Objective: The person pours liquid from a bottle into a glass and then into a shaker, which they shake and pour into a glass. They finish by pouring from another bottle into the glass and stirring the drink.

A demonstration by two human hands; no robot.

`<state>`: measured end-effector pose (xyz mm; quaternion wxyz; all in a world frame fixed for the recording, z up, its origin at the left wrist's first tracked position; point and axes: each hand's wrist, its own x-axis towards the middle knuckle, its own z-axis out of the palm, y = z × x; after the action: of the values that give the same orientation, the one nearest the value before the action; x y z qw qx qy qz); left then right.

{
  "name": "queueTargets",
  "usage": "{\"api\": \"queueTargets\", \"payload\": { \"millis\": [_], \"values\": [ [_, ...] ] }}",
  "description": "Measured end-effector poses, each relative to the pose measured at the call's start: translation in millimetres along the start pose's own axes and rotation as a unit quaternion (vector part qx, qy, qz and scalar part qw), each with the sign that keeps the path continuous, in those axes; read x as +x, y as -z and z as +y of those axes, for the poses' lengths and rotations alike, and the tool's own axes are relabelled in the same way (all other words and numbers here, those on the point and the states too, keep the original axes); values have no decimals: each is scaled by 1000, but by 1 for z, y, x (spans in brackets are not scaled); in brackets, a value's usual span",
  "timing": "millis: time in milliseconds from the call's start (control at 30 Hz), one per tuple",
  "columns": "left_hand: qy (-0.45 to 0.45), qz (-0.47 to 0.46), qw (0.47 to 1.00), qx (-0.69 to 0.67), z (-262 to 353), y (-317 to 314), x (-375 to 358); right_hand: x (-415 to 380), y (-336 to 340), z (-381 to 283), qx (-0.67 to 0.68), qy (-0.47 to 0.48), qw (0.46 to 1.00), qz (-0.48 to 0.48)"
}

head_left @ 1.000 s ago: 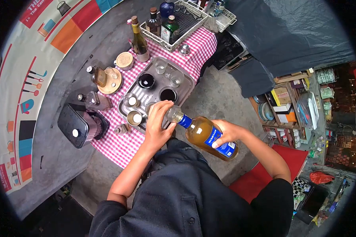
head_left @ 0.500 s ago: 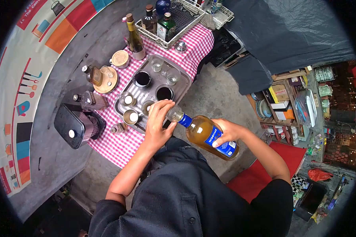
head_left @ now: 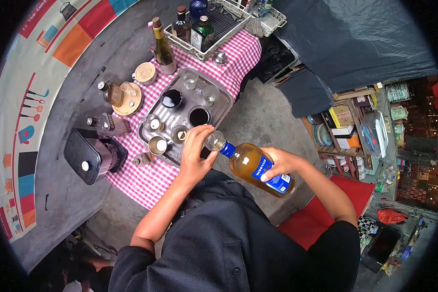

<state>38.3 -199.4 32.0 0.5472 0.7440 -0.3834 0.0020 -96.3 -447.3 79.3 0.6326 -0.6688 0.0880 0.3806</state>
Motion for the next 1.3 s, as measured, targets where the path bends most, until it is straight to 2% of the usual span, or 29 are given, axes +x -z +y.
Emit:
{"api": "queueTargets", "payload": {
  "millis": [133,200,433,500,933,1000,1133,1200,1300],
  "values": [
    [15,6,1000,-5,1,-3,-1,-1,2,-4,-12,-9,1000,-4],
    [30,10,999,-19,2,-4,-1,-2,0,-1,7,35,999,11],
    [47,5,999,-25,-2,-7,-4,-2,3,1,-6,28,1000,11],
    [59,0,998,-27,-2,-8,-5,-2,5,0,-2,-6,1000,-10],
    [80,-17,995,-52,-2,-10,-5,-2,3,7,-11,26,999,23],
    [90,-15,994,-60,-3,-11,-5,-2,4,7,-5,-10,1000,-1],
    [100,-18,993,-60,-2,-10,-6,-2,3,10,2,-8,1000,0],
    [103,-23,993,-51,-3,-10,-8,-2,0,9,4,25,999,20],
    [107,-4,992,-71,-3,-11,-9,-2,-2,10,5,26,999,22]
  ]
}}
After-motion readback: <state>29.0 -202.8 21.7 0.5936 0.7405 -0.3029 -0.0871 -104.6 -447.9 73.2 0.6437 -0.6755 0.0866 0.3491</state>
